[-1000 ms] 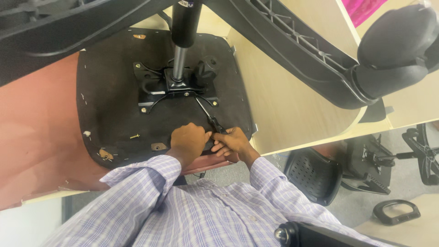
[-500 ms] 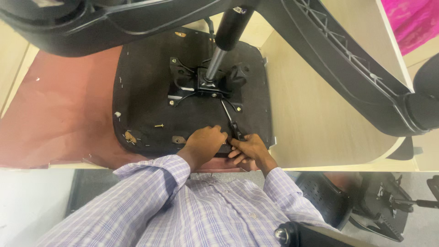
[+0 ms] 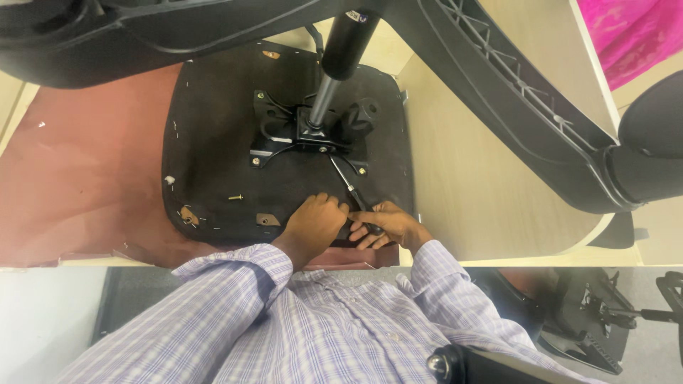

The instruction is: The person uses a screwdriver to remove screws from the underside of an office chair base. They unscrew multiple fasteners one by one and place them on the chair base while working in a room with other chairs nearby.

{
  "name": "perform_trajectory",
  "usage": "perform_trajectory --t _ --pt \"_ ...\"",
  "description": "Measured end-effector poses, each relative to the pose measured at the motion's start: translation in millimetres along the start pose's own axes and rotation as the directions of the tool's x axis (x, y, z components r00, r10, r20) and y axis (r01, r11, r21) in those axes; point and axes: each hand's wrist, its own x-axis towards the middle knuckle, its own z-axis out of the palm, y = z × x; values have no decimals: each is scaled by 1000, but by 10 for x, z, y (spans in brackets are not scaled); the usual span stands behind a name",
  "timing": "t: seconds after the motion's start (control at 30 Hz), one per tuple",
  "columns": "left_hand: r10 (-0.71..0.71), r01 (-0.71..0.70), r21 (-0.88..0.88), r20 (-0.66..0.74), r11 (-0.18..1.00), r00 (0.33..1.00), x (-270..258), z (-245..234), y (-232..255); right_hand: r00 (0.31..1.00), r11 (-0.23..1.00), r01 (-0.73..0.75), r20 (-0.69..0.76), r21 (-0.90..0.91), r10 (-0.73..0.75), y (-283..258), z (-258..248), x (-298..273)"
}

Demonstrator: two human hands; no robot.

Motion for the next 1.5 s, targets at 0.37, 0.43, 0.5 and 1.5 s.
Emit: perform_trajectory --t 0.37,0.43,0.5,1.5 --pt "-508 586 -163 352 794 786 238 173 130 995 1000 -10 -95 0 10 30 63 17" --pt "-487 626 -271 434 732 758 254 365 57 995 1000 -20 -97 -8 19 29 57 32" --pt "-320 493 -275 491 825 810 283 578 -54 994 1000 -8 -112 -9 7 24 72 38" --pt "9 110 -344 328 933 945 39 -470 91 983 1000 9 -182 -13 -11 40 140 -61"
